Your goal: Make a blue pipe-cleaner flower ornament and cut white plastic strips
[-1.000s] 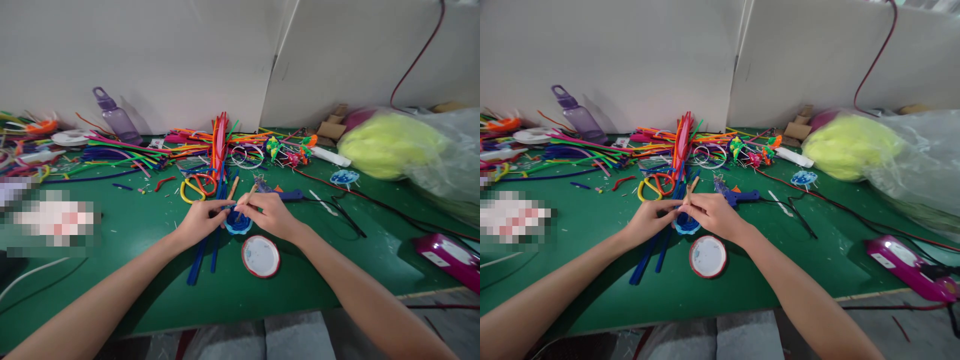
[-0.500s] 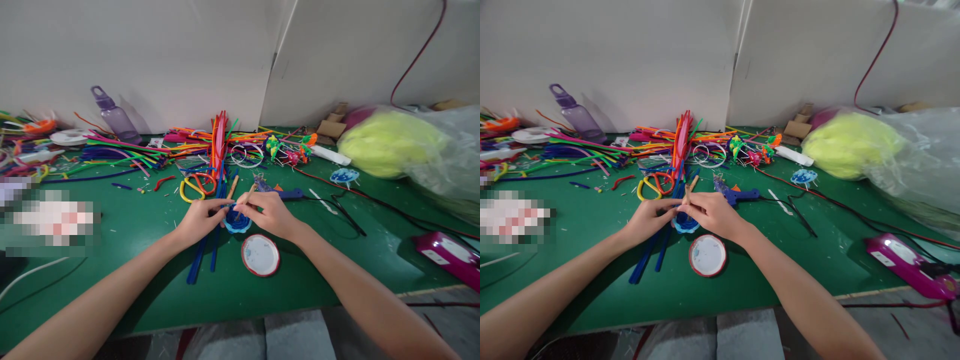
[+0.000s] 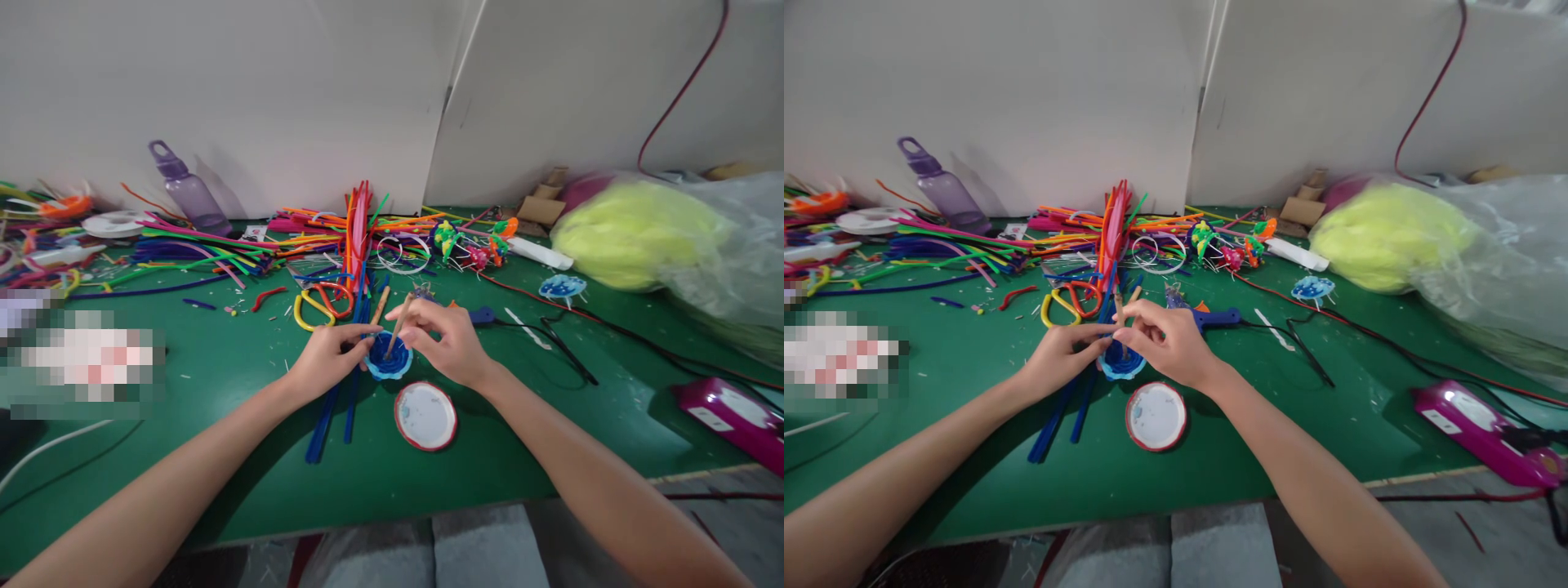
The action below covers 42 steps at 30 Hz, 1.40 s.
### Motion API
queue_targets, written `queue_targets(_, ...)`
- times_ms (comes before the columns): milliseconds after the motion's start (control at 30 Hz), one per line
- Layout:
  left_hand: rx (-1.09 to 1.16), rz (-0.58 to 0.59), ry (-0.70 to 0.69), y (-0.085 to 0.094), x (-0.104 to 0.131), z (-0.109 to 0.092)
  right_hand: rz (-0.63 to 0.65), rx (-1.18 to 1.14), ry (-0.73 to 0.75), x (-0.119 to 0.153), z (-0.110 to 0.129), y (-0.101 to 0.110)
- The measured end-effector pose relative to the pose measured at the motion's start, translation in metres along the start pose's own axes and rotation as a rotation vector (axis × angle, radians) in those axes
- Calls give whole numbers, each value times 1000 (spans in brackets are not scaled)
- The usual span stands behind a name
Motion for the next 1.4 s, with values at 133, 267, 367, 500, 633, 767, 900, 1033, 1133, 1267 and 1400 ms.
queue_targets(133,-5,-10,-3,1,0,0,-43,49,87,1,8,3)
queue_targets(267,7,-18,-23,0,0,1,-47,126,174,1,16,0)
queue_targets(367,11,-14,-28,-1,0,1,-33,103,173,1,15,-2)
queue_targets(500,21,-7,-16,-1,0,1,-12,70,160,1,11,-5)
queue_targets(633,22,-7,-9,-1,0,0,7,69,134,1,7,-7)
queue_targets(767,19,-12,-16,-1,0,0,4,81,133,1,8,-6)
queue_targets(900,23,-9,-20,-2,0,3,1,108,148,1,11,-6)
queue_targets(1033,20,-11,-23,-2,0,3,5,117,131,2,11,-6)
queue_targets(1133,18,-19,-20,-1,0,2,2,129,154,2,12,-6)
queue_targets(1267,16,-23,-25,0,0,-1,-2,124,173,2,12,-7)
queue_targets(1400,10,-26,-27,0,0,-1,17,116,130,1,8,-8)
Point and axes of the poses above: each hand's wrist, its own x-axis away from the middle knuckle, its own y-axis out of the back of the hand, z = x × y, the point moved 8 cm from there along -x, towards the middle knuckle, and after that the axes turned 8 degrees about -x, right-handed, at the moved point
